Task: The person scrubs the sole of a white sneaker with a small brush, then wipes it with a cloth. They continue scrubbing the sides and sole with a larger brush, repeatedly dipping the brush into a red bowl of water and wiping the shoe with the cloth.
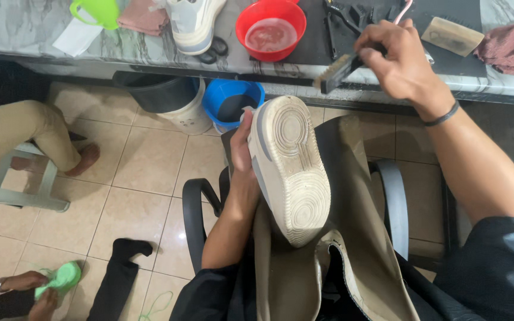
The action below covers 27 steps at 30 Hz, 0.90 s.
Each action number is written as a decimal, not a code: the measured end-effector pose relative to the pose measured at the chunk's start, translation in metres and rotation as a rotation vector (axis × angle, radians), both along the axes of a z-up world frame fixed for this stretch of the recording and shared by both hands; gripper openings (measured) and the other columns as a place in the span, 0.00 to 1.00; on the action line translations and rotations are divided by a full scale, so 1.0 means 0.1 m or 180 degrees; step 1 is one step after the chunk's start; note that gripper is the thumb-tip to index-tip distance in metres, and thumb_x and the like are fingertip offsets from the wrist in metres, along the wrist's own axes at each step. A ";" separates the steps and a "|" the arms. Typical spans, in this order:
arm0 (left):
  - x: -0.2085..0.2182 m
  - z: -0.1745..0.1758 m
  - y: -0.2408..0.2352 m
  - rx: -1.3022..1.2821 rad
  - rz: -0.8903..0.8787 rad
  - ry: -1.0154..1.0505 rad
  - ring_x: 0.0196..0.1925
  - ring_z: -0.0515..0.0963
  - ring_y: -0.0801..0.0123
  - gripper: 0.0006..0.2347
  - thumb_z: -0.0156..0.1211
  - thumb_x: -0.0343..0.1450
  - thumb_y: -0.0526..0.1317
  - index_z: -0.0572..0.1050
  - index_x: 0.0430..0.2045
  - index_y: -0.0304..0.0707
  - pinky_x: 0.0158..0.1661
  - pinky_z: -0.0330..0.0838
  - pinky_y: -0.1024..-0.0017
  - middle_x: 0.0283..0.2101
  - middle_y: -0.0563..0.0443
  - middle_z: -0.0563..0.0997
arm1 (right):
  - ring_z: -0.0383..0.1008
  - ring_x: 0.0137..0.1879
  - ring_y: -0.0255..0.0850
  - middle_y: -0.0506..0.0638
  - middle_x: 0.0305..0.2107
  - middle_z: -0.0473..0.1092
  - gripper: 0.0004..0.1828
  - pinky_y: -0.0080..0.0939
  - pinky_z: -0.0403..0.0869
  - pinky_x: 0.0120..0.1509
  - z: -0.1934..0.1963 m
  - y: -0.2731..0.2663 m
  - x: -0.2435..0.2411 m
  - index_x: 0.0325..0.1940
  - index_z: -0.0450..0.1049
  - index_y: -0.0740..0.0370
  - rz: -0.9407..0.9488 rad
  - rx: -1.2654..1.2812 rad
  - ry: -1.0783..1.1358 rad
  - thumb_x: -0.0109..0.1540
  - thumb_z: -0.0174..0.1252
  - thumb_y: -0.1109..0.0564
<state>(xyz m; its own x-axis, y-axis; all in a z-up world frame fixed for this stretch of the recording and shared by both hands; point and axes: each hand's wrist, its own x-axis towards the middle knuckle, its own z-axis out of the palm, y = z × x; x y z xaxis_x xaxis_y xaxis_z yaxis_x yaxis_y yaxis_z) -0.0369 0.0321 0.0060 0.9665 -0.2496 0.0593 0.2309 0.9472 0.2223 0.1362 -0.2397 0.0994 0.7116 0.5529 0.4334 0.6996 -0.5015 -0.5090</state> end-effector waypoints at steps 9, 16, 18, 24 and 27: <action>-0.12 -0.28 -0.12 0.1174 0.1692 -0.0561 0.64 0.80 0.48 0.22 0.69 0.76 0.38 0.72 0.64 0.29 0.66 0.74 0.55 0.59 0.38 0.82 | 0.77 0.28 0.41 0.54 0.24 0.73 0.18 0.36 0.67 0.25 -0.50 0.27 -0.40 0.24 0.74 0.66 -0.0180 0.1020 0.1317 0.64 0.45 0.59; -0.20 -0.39 -0.26 0.1941 0.1956 -0.0411 0.64 0.77 0.66 0.24 0.65 0.76 0.38 0.69 0.69 0.39 0.68 0.70 0.55 0.65 0.46 0.79 | 0.54 0.23 0.35 0.45 0.11 0.53 0.21 0.40 0.58 0.31 -0.76 0.35 -0.68 0.14 0.63 0.54 -0.0504 0.1314 0.1488 0.63 0.52 0.53; -0.18 -0.44 -0.31 0.1963 0.1950 -0.0453 0.63 0.78 0.67 0.24 0.65 0.76 0.38 0.70 0.69 0.41 0.68 0.70 0.56 0.65 0.48 0.80 | 0.53 0.22 0.35 0.45 0.10 0.52 0.22 0.41 0.58 0.31 -0.55 0.47 -0.85 0.13 0.64 0.55 -0.0551 0.1387 0.1372 0.63 0.52 0.54; -0.23 -0.48 -0.28 0.2080 0.1969 -0.0456 0.61 0.77 0.70 0.25 0.69 0.72 0.34 0.71 0.67 0.37 0.64 0.73 0.57 0.61 0.46 0.82 | 0.51 0.19 0.34 0.45 0.08 0.50 0.22 0.38 0.55 0.28 -0.84 0.52 -0.74 0.12 0.61 0.55 -0.0510 0.1642 0.1012 0.62 0.51 0.55; -0.31 -0.29 -0.24 0.2140 0.2027 -0.0344 0.61 0.76 0.71 0.24 0.69 0.74 0.37 0.70 0.67 0.37 0.65 0.71 0.58 0.60 0.51 0.81 | 0.56 0.22 0.41 0.56 0.10 0.53 0.23 0.47 0.57 0.32 -1.05 0.35 -0.55 0.14 0.62 0.62 -0.0986 0.1017 0.0615 0.64 0.52 0.57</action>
<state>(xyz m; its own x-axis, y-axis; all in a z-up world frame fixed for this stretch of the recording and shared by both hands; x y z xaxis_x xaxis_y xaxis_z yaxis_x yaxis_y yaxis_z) -0.0683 0.0080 -0.0232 0.9306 0.3112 0.1925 -0.3420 0.5527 0.7600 0.0814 -0.2051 -0.0052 0.9059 0.1629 0.3908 0.4196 -0.4686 -0.7774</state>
